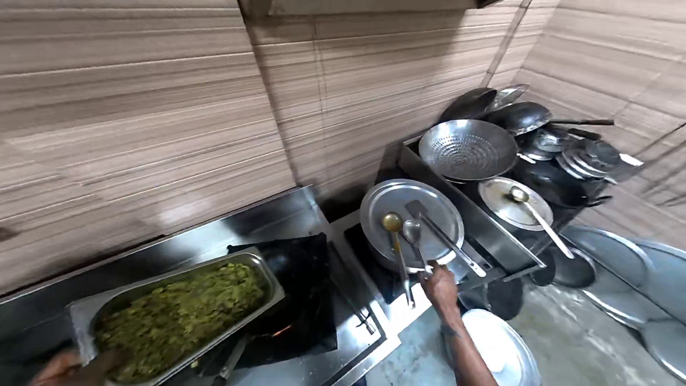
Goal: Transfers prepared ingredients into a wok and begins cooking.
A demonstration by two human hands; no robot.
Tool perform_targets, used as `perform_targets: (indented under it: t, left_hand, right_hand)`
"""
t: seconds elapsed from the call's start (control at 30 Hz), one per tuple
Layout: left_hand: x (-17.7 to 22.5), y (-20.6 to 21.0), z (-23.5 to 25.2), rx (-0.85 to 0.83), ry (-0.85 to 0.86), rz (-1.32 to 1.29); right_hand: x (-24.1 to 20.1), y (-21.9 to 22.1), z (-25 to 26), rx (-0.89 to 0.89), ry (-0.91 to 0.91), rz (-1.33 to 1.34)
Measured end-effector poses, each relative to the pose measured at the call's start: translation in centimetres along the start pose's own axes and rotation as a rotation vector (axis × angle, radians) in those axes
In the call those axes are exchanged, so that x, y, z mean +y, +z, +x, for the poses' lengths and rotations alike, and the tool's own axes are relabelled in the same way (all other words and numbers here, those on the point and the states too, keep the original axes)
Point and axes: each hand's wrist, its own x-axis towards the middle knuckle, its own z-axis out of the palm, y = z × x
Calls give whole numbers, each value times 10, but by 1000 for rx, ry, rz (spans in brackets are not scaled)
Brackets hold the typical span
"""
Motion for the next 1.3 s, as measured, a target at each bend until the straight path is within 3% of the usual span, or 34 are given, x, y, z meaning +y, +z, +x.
perform_targets:
  t: [0.17,0.27,0.37,0.47,0.67,0.8,0.93,1.03,1.2,1.3]
  left_hand:
    - [12,24,-1,189,-101,32]
    - [14,26,8,184,-80,42]
    - [14,25,17,161,-64,83]
    - [19,25,22,152,-54,175]
    - [32,28,34,105,-41,286]
    - [42,34,43,54,-15,373]
    - [49,42,50,8,-25,401]
    - [53,48,54,-16,-48,434]
    - [60,53,59,-43,-10,490]
    - [58,55,67,-47,-2,504]
  right_hand:
    - [47,31,10,-60,76,41]
    - [76,45,22,-99,-29,201]
    - [74,25,19,-105,-139,402]
    - [49,-14,-4,-118,-239,454]
    - [-43,-52,-39,2,-707,311]
    - [-131,-50,-69,17,-1106,86]
    - [-206,-42,-106,-45,-1363,-53]
    - [-240,-31,-118,-86,-1426,-148]
    - [-265,-26,-123,-275,-1301,-399]
    - [-267,-16,-114,-264,-1298,-405]
